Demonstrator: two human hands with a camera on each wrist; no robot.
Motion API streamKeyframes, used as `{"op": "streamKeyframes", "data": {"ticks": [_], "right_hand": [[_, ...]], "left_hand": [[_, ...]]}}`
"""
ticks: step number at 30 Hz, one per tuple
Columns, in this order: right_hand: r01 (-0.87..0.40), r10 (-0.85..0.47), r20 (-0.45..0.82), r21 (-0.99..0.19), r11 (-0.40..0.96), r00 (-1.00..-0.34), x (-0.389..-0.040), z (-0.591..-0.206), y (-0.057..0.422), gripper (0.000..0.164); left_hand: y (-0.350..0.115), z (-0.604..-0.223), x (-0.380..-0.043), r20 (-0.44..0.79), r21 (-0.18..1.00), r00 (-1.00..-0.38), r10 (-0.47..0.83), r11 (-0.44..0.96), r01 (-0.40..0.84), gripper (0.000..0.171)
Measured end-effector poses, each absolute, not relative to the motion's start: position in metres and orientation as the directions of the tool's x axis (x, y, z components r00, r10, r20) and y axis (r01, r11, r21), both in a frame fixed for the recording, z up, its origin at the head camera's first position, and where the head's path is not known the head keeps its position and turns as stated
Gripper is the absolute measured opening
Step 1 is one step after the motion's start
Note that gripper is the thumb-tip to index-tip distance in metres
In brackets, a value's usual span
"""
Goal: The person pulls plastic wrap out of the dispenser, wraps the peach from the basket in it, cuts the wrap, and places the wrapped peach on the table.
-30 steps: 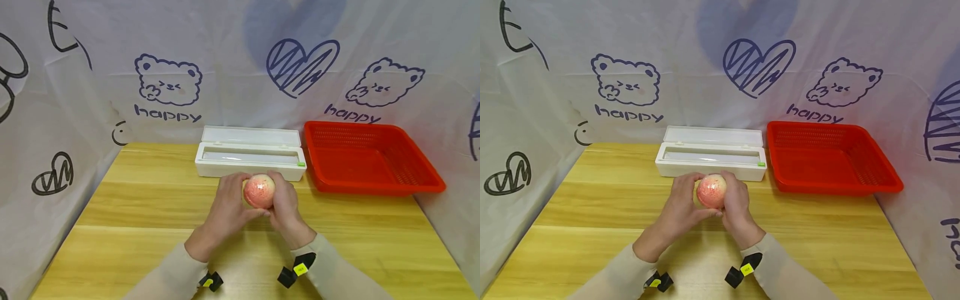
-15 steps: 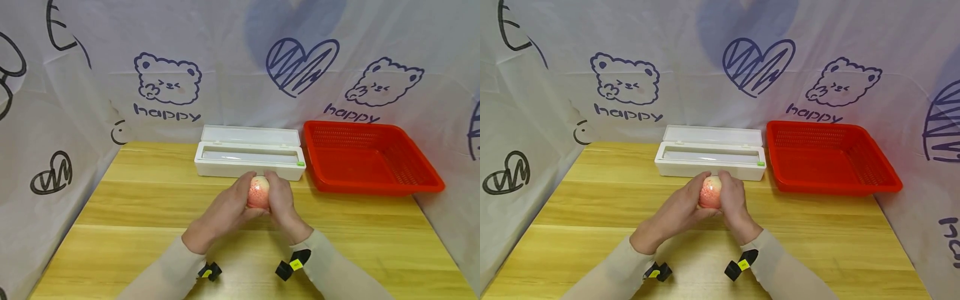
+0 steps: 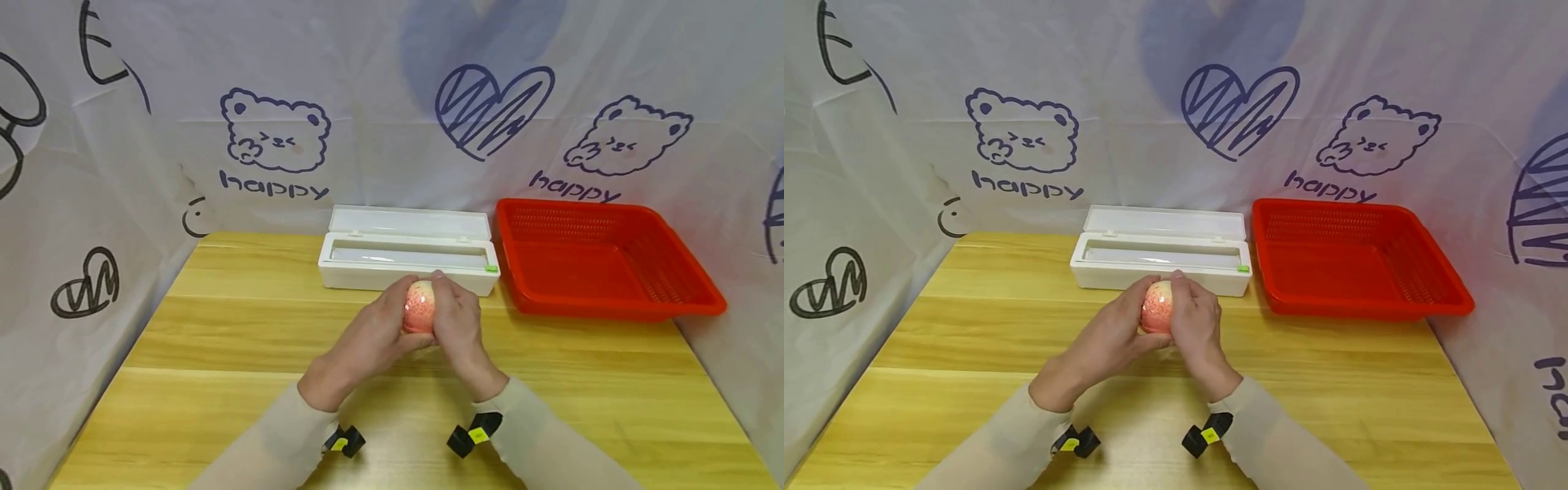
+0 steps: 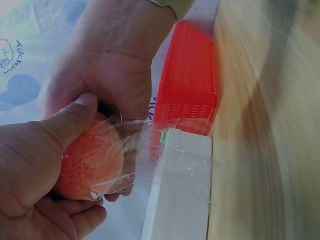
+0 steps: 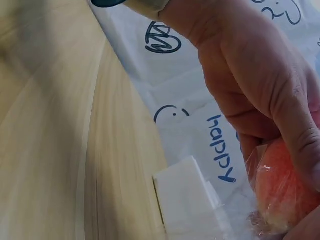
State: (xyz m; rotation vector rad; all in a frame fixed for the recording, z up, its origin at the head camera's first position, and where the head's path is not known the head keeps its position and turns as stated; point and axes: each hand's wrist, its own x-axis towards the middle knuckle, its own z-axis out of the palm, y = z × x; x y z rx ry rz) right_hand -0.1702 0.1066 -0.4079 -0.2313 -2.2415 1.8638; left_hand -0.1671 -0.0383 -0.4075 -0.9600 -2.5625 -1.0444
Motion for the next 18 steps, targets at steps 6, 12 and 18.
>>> {"op": "streamKeyframes", "data": {"ticks": [6, 12, 18], "right_hand": [[-0.01, 0.101, 0.001, -0.996, -0.09, -0.995, -0.174, -0.405, 0.11, 0.051], [0.079, 0.062, -0.084, -0.994, -0.073, -0.995, -0.176, -0.402, 0.112, 0.048], [0.16, 0.077, -0.155, -0.985, 0.06, -0.985, -0.18, -0.404, 0.118, 0.053]], "left_hand": [[-0.04, -0.409, -0.169, 0.466, 0.523, -0.754, 0.463, 0.542, 0.657, 0.086], [-0.042, -0.41, -0.172, 0.497, 0.487, -0.743, 0.448, 0.565, 0.666, 0.089], [-0.041, -0.41, -0.171, 0.411, 0.537, -0.79, 0.455, 0.579, 0.613, 0.092]]}}
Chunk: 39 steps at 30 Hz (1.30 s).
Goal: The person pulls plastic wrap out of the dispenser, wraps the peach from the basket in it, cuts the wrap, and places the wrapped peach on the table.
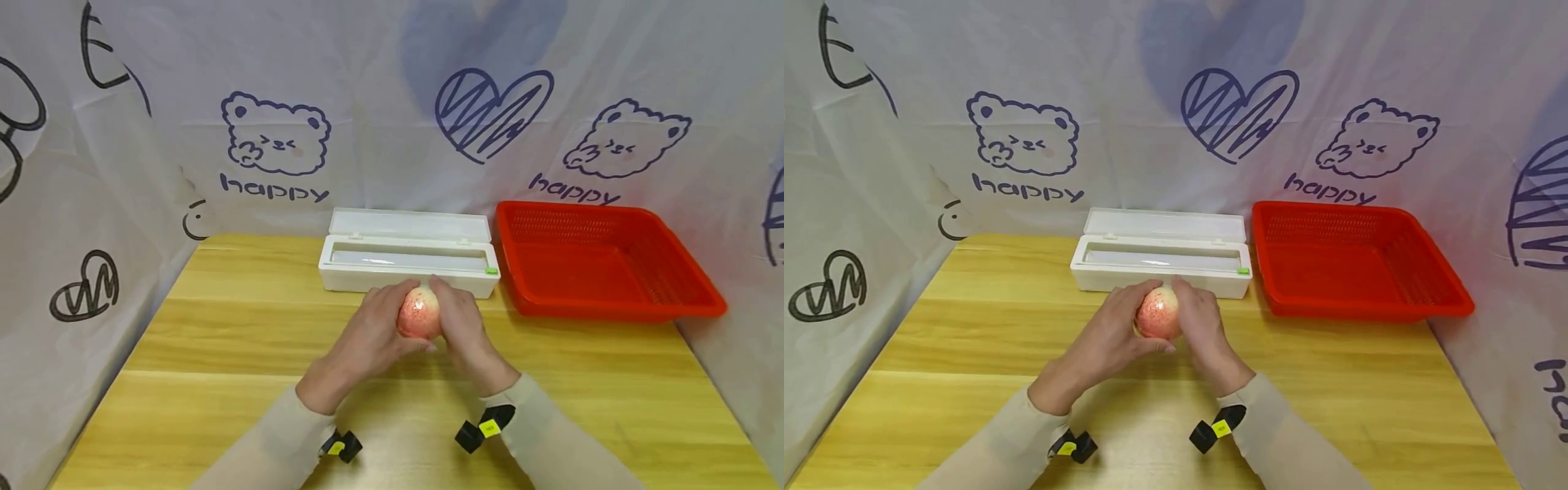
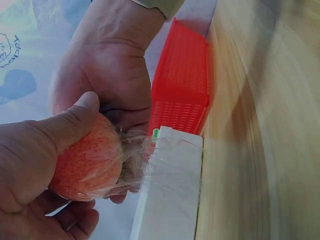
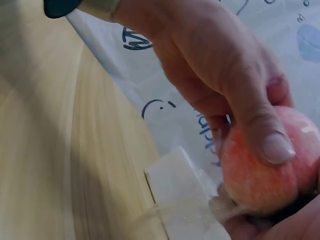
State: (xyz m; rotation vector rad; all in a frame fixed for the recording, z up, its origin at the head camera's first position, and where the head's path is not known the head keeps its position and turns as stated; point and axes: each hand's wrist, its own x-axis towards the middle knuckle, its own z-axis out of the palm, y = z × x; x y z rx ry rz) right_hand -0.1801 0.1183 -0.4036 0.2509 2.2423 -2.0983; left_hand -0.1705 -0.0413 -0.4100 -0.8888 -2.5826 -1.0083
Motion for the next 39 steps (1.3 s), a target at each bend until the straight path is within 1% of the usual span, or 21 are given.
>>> {"op": "streamKeyframes", "data": {"ticks": [2, 4, 5, 7, 9, 11, 13, 15, 19, 22, 25, 27, 29, 32, 35, 39], "right_hand": [[0.16, 0.026, -0.158, -0.985, 0.063, -0.987, -0.181, -0.404, 0.121, 0.058], [0.123, -0.029, -0.125, -0.991, 0.059, -0.992, -0.181, -0.405, 0.122, 0.062], [0.09, -0.043, -0.094, -0.993, 0.079, -0.995, -0.18, -0.405, 0.122, 0.062], [0.028, -0.036, -0.032, -0.994, 0.105, -0.999, -0.179, -0.406, 0.12, 0.06], [-0.013, 0.0, 0.014, -0.989, 0.151, -1.0, -0.178, -0.407, 0.117, 0.059], [-0.034, 0.042, 0.042, -0.984, 0.177, -0.998, -0.177, -0.407, 0.115, 0.057], [-0.042, 0.042, 0.049, -0.986, 0.158, -0.998, -0.179, -0.407, 0.115, 0.059], [-0.059, -0.001, 0.059, -0.986, 0.153, -0.998, -0.18, -0.406, 0.115, 0.06], [-0.103, -0.194, 0.068, -0.979, 0.177, -0.979, -0.183, -0.402, 0.119, 0.061], [-0.113, -0.276, 0.076, -0.986, 0.119, -0.958, -0.188, -0.398, 0.127, 0.064], [-0.109, -0.233, 0.094, -0.992, 0.055, -0.968, -0.192, -0.396, 0.142, 0.067], [-0.11, -0.157, 0.097, -0.991, 0.076, -0.983, -0.193, -0.398, 0.152, 0.065], [-0.087, -0.084, 0.078, -0.99, 0.109, -0.993, -0.191, -0.402, 0.16, 0.061], [-0.043, -0.015, 0.041, -0.988, 0.15, -0.999, -0.185, -0.412, 0.169, 0.056], [-0.024, -0.023, 0.021, -0.988, 0.152, -1.0, -0.177, -0.42, 0.176, 0.055], [-0.057, -0.053, 0.049, -0.986, 0.154, -0.997, -0.169, -0.42, 0.176, 0.05]], "left_hand": [[-0.041, -0.412, -0.17, 0.395, 0.557, -0.802, 0.447, 0.578, 0.596, 0.092], [-0.042, -0.413, -0.171, 0.388, 0.574, -0.812, 0.435, 0.575, 0.583, 0.092], [-0.042, -0.413, -0.171, 0.388, 0.583, -0.815, 0.43, 0.57, 0.579, 0.091], [-0.043, -0.412, -0.171, 0.392, 0.597, -0.82, 0.417, 0.563, 0.572, 0.089], [-0.043, -0.41, -0.172, 0.387, 0.613, -0.826, 0.408, 0.555, 0.562, 0.087], [-0.043, -0.408, -0.173, 0.379, 0.63, -0.832, 0.405, 0.546, 0.552, 0.085], [-0.043, -0.407, -0.173, 0.355, 0.662, -0.848, 0.393, 0.534, 0.525, 0.085], [-0.043, -0.407, -0.173, 0.323, 0.695, -0.869, 0.374, 0.529, 0.486, 0.086], [-0.045, -0.408, -0.173, 0.251, 0.765, -0.912, 0.325, 0.511, 0.392, 0.089], [-0.048, -0.409, -0.175, 0.187, 0.835, -0.944, 0.271, 0.463, 0.298, 0.09], [-0.054, -0.41, -0.179, 0.107, 0.906, -0.976, 0.189, 0.386, 0.174, 0.094], [-0.06, -0.41, -0.182, 0.064, 0.937, -0.987, 0.151, 0.332, 0.111, 0.098], [-0.065, -0.41, -0.185, 0.034, 0.962, -0.991, 0.129, 0.266, 0.068, 0.099], [-0.071, -0.41, -0.188, 0.013, 0.99, -0.992, 0.126, 0.14, 0.031, 0.087], [-0.074, -0.41, -0.188, 0.003, 0.999, -0.993, 0.121, 0.049, 0.009, 0.074], [-0.073, -0.41, -0.187, -0.031, 0.999, -0.991, 0.129, -0.006, -0.033, 0.071]]}}
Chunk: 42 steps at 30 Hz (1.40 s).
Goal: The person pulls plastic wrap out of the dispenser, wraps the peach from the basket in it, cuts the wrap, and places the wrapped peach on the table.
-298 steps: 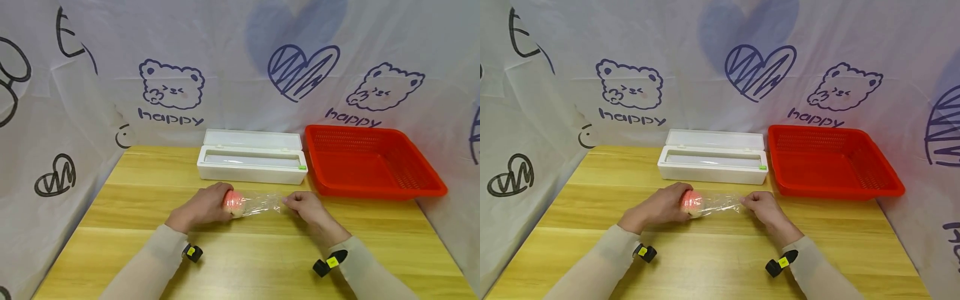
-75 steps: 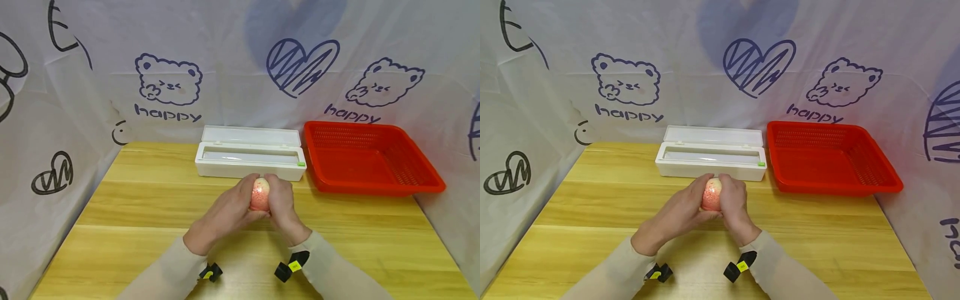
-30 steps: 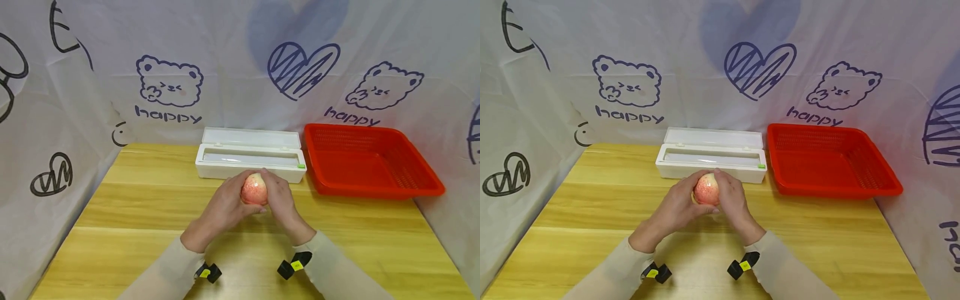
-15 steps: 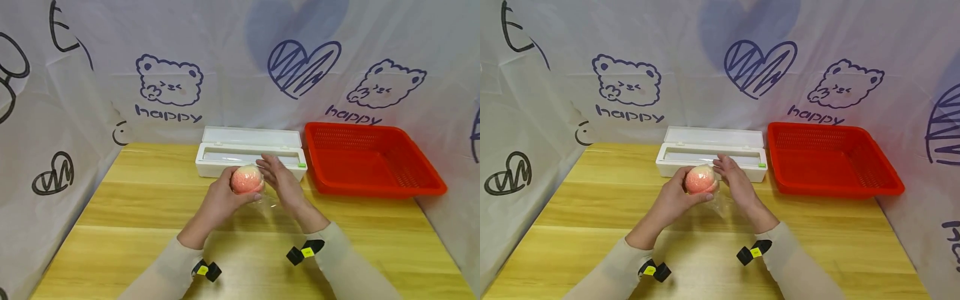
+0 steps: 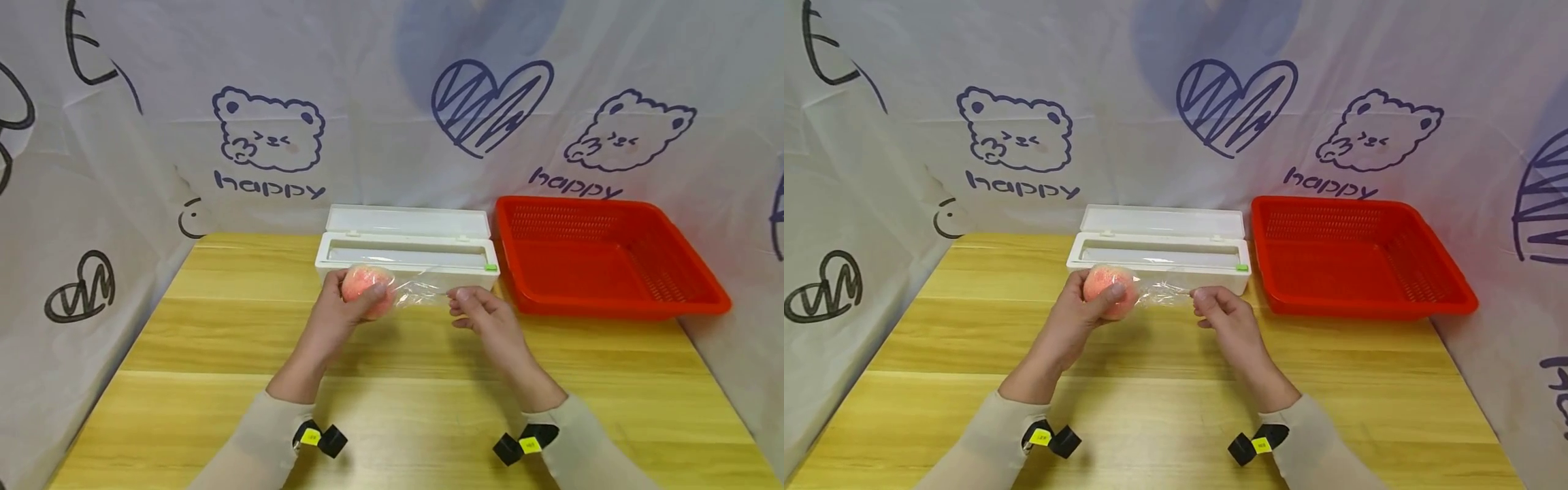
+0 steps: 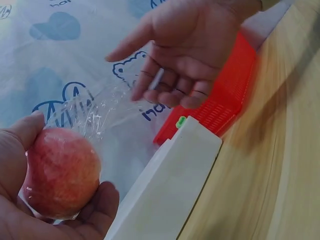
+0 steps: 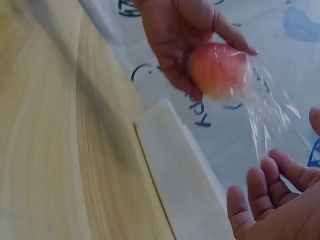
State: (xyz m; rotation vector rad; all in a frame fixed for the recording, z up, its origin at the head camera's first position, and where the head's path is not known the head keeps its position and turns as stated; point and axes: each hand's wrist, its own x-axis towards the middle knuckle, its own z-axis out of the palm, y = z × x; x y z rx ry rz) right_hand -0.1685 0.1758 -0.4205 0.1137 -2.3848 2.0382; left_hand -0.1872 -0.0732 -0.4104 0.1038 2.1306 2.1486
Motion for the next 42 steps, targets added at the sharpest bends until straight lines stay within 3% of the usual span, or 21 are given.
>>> {"op": "streamKeyframes", "data": {"ticks": [5, 10, 19, 22, 27, 32, 34, 37, 42], "right_hand": [[-0.111, -0.016, 0.11, -0.975, 0.192, -0.994, -0.169, -0.414, 0.167, 0.039], [-0.143, 0.083, 0.154, -0.982, 0.124, -0.985, -0.175, -0.41, 0.167, 0.031], [-0.139, 0.078, 0.133, -0.987, -0.076, -0.988, -0.174, -0.409, 0.176, 0.039], [-0.163, 0.039, 0.163, -0.987, 0.009, -0.986, -0.171, -0.415, 0.179, 0.033], [-0.272, -0.053, 0.27, -0.901, 0.337, -0.961, -0.17, -0.427, 0.176, 0.037], [-0.365, 0.033, 0.447, -0.77, 0.524, -0.894, -0.17, -0.429, 0.173, 0.014], [-0.376, 0.094, 0.5, -0.75, 0.545, -0.861, -0.171, -0.427, 0.175, 0.006], [-0.361, 0.146, 0.507, -0.761, 0.54, -0.85, -0.173, -0.425, 0.177, 0.007], [-0.248, 0.214, 0.323, -0.917, 0.313, -0.922, -0.171, -0.421, 0.178, 0.021]], "left_hand": [[-0.072, -0.412, -0.184, -0.071, 0.997, -0.98, 0.184, 0.019, -0.069, 0.074], [-0.073, -0.416, -0.182, -0.023, 0.998, -0.983, 0.181, 0.056, -0.013, 0.064], [-0.078, -0.418, -0.183, -0.093, 0.988, -0.97, 0.225, -0.101, -0.118, 0.06], [-0.08, -0.416, -0.183, -0.097, 0.981, -0.968, 0.232, -0.14, -0.132, 0.06], [-0.08, -0.414, -0.182, -0.109, 0.978, -0.958, 0.264, -0.143, -0.151, 0.062], [-0.08, -0.413, -0.18, -0.119, 0.977, -0.961, 0.251, -0.141, -0.158, 0.061], [-0.081, -0.413, -0.18, -0.122, 0.979, -0.964, 0.237, -0.131, -0.156, 0.061], [-0.081, -0.413, -0.18, -0.121, 0.981, -0.965, 0.235, -0.122, -0.152, 0.062], [-0.081, -0.415, -0.18, -0.088, 0.989, -0.978, 0.187, -0.101, -0.108, 0.06]]}}
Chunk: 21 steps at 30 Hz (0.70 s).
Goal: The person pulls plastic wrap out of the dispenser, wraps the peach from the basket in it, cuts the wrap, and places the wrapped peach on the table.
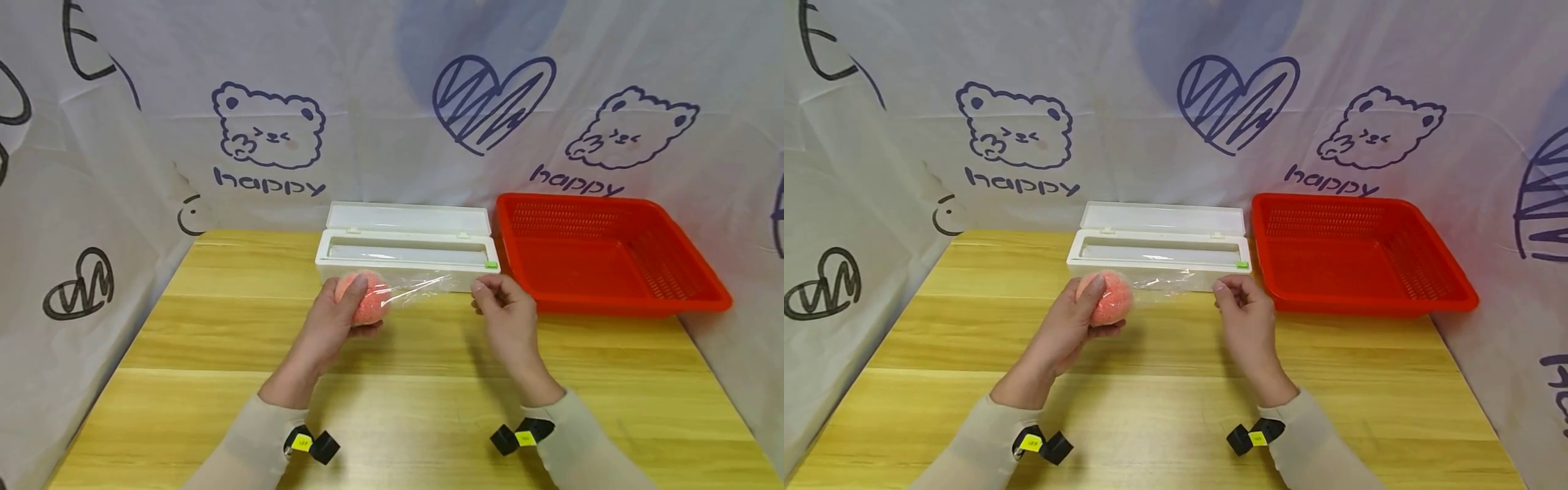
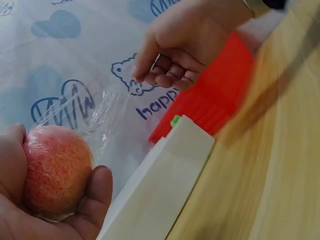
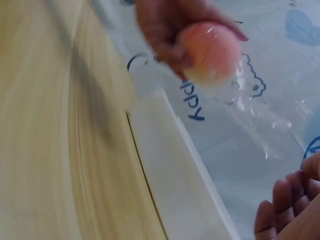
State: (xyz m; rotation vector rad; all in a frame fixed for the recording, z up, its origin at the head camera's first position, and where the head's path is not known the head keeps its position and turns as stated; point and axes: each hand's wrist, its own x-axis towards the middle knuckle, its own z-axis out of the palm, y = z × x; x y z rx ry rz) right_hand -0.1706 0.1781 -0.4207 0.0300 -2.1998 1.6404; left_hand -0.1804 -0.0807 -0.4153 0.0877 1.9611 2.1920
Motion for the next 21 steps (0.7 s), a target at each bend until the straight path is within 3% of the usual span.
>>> {"op": "streamKeyframes", "data": {"ticks": [2, 6, 9, 12, 16, 21], "right_hand": [[-0.177, 0.184, 0.206, -0.971, 0.163, -0.961, -0.17, -0.42, 0.177, 0.031], [-0.015, -0.011, 0.015, -0.999, -0.052, -1.0, -0.169, -0.419, 0.175, 0.052], [0.026, -0.11, -0.007, -0.986, -0.167, -0.994, -0.168, -0.415, 0.172, 0.063], [-0.001, -0.111, 0.027, -0.973, -0.231, -0.994, -0.168, -0.412, 0.169, 0.069], [0.005, -0.029, 0.001, -0.977, -0.215, -1.0, -0.169, -0.409, 0.162, 0.065], [-0.012, 0.108, 0.0, -0.994, -0.111, -0.994, -0.172, -0.409, 0.155, 0.039]], "left_hand": [[-0.081, -0.417, -0.18, -0.064, 0.993, -0.985, 0.159, -0.089, -0.079, 0.057], [-0.079, -0.419, -0.178, -0.022, 0.997, -0.988, 0.153, -0.076, -0.034, 0.052], [-0.077, -0.42, -0.177, -0.003, 0.997, -0.986, 0.166, -0.075, -0.016, 0.052], [-0.076, -0.421, -0.176, 0.011, 0.999, -0.986, 0.169, -0.053, 0.002, 0.054], [-0.076, -0.423, -0.175, 0.03, 0.999, -0.985, 0.171, -0.025, 0.026, 0.054], [-0.074, -0.424, -0.174, 0.045, 0.995, -0.987, 0.154, 0.081, 0.058, 0.056]]}}
